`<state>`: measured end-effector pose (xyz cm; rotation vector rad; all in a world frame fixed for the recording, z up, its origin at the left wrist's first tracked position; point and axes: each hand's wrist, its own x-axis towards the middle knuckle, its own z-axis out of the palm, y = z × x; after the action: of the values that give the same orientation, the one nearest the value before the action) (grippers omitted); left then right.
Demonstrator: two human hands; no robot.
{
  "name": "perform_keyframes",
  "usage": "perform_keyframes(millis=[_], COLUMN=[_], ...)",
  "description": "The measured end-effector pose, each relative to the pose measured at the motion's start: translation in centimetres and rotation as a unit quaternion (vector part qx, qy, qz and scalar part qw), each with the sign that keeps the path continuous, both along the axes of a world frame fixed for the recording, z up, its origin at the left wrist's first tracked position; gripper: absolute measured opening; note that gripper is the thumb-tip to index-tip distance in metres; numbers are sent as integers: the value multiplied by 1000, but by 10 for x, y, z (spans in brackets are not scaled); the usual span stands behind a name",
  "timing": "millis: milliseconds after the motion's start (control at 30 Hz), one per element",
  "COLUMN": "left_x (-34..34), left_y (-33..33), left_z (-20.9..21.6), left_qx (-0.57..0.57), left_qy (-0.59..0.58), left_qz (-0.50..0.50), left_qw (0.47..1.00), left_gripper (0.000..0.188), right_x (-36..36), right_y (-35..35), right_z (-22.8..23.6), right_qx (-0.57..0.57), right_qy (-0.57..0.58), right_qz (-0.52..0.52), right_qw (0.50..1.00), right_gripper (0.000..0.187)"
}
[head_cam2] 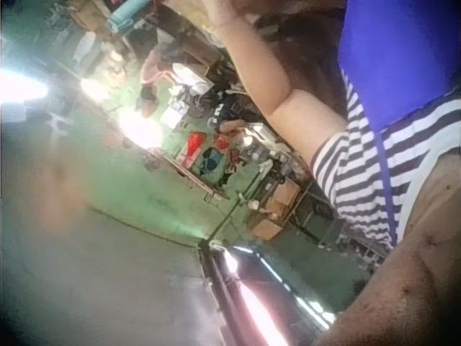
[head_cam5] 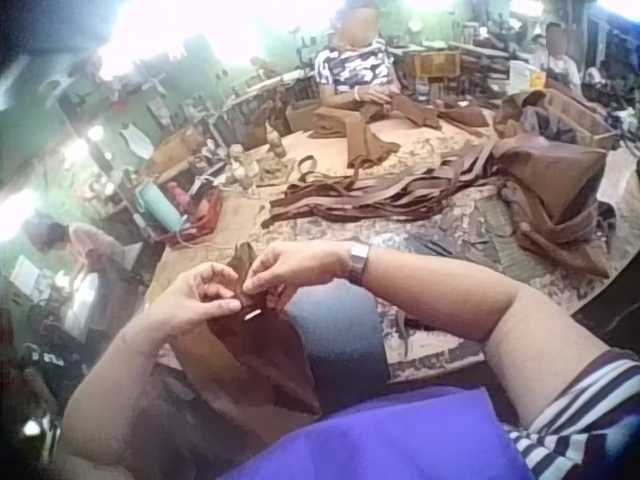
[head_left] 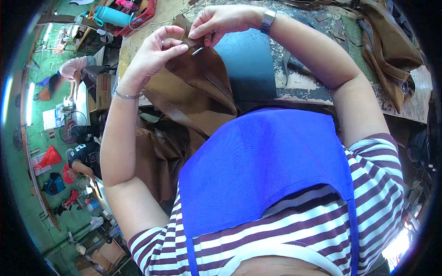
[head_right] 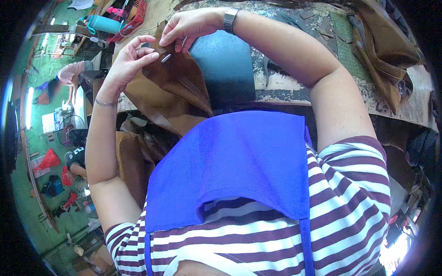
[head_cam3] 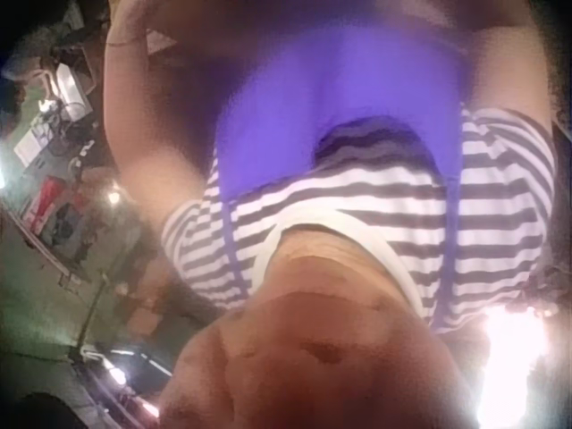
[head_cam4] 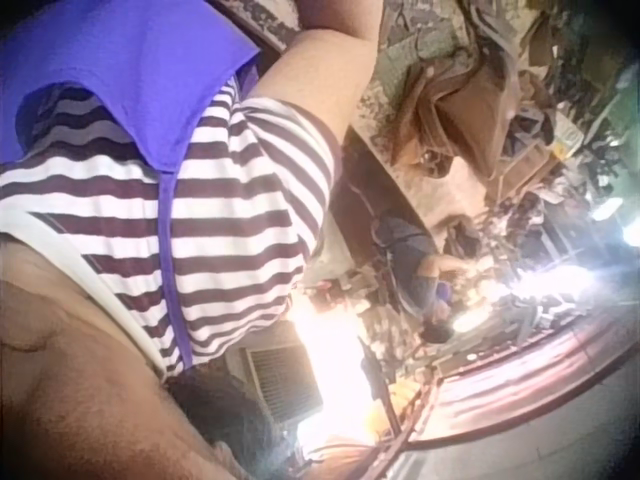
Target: Assembling and folding the edges of a leather bag at a workshop table.
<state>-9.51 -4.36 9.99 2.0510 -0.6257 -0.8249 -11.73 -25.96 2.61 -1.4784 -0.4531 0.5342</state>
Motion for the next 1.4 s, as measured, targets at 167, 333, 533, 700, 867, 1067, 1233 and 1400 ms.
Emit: perform_keyframes(millis=[167,333,533,700,867,1067,1233,1400], left_x=[-1,-1,-21,-40,-42,-44,-41,-38], left_y=[0,2,0,-2,-5,-14,-19,-19], left_z=[1,-3,-16,-40,-51,-49,-48,-53], left_qx=[14,10,-78,-64,-84,-74,-59,-57], left_qy=[5,3,-55,-287,-240,-266,-309,-308], left_qz=[-11,-16,13,-7,57,40,12,-9], left_qw=[1000,1000,995,956,966,960,949,950], left_gripper=[43,42,41,41,30,30,25,23], right_x=[9,1,-20,-38,-49,-55,-54,-49], right_y=[-1,2,-4,-9,-11,-17,-26,-27], right_z=[-10,-1,0,-8,-10,-13,-17,-25], right_qx=[20,-30,-63,-101,-103,-128,-190,-224], right_qy=[31,42,-84,-112,-190,-185,-247,-409], right_qz=[50,10,-25,-110,-176,-196,-186,-168], right_qw=[998,999,994,982,960,954,932,868], right_gripper=[31,31,27,25,28,29,26,24])
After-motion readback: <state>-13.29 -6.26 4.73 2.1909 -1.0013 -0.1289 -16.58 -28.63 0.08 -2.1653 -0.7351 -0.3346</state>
